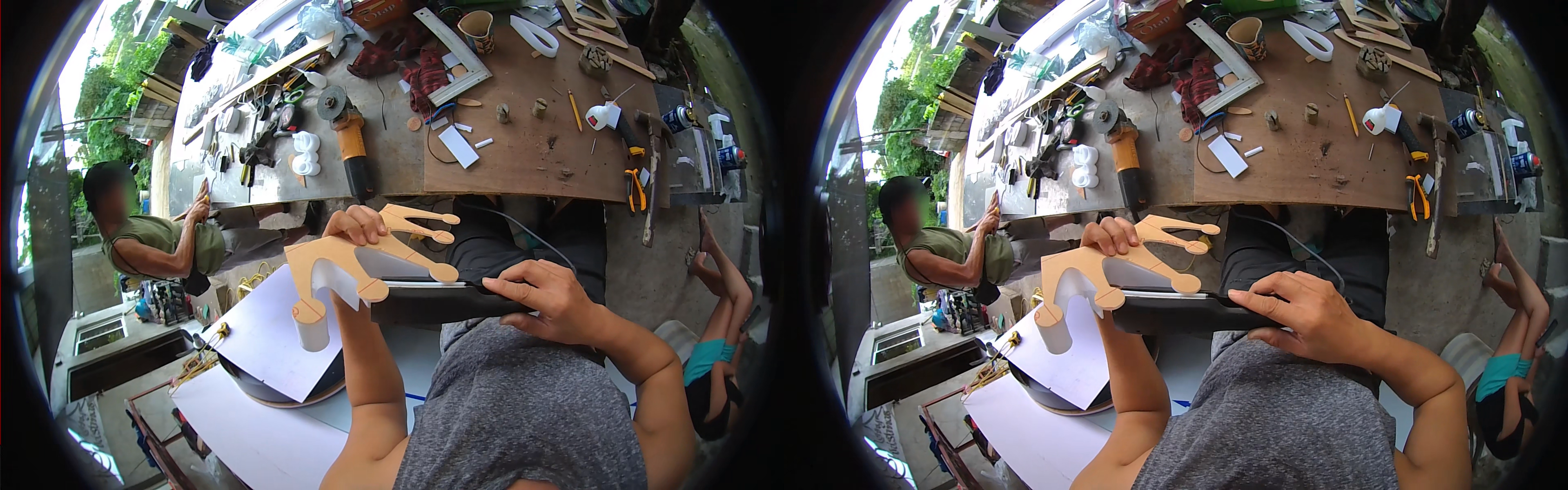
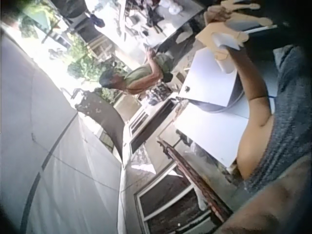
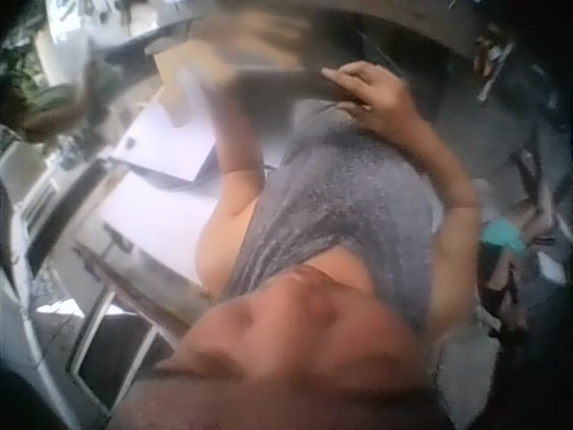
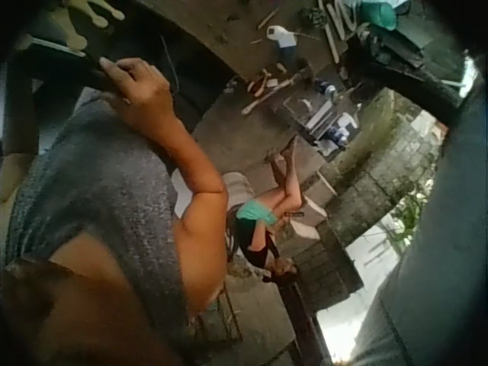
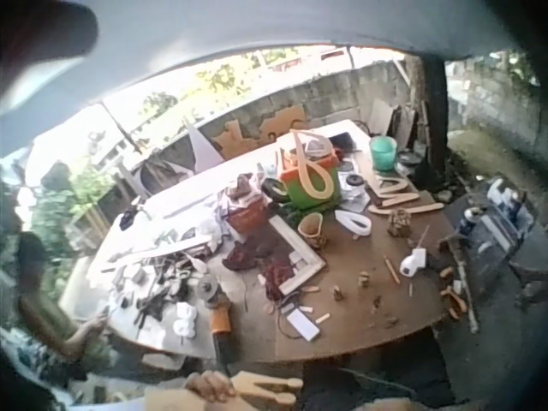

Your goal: The recorder is bending and assembling a white plastic crown-shaped component for a sign using a heat gun and small metal parts.

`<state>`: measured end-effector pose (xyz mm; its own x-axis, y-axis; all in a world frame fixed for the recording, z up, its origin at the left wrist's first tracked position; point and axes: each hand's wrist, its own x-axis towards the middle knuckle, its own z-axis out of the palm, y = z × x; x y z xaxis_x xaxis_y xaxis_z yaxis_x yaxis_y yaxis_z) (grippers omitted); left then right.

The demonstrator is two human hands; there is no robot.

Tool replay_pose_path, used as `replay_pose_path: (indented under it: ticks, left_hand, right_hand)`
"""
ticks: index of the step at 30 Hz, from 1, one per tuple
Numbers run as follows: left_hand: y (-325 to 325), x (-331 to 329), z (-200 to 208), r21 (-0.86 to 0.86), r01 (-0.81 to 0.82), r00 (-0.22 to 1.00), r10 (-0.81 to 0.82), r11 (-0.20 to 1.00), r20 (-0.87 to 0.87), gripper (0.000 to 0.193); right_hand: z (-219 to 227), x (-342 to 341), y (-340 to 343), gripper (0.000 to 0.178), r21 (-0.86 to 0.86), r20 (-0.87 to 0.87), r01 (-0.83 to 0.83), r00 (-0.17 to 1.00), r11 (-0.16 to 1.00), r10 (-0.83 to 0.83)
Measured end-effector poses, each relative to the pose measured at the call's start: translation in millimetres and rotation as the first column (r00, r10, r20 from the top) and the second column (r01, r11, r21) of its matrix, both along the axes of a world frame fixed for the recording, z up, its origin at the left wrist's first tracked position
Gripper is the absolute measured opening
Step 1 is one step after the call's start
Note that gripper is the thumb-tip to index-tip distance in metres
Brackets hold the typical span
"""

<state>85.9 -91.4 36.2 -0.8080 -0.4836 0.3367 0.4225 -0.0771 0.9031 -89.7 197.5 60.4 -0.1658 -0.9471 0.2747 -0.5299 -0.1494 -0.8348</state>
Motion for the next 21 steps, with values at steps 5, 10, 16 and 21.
replay_pose_path:
  ticks: [5,10,16,21]
  left_hand:
    - [5.9,-3.3,-2.6,0.074,-0.068,0.995,0.063,0.995,0.078,0.05]
    - [7.3,-2.8,-0.4,0.067,-0.083,0.993,0.077,0.994,0.091,0.051]
    - [1.1,-2.4,-1.3,0.034,-0.054,0.995,0.052,0.998,0.081,0.051]
    - [2.3,-4.9,1.4,0.022,-0.045,0.994,0.043,0.999,0.097,0.052]
  right_hand:
    - [0.8,-4.5,-2.2,0.062,0.037,0.064,-0.021,0.998,0.999,0.019]
    - [2.9,-6.4,-2.1,0.062,0.05,0.076,-0.038,0.997,0.998,0.034]
    - [-0.6,-5.8,-3.8,0.061,0.036,0.106,-0.046,0.993,0.998,0.042]
    - [-4.0,-4.4,-1.4,0.06,0.033,0.112,-0.032,0.993,0.999,0.028]
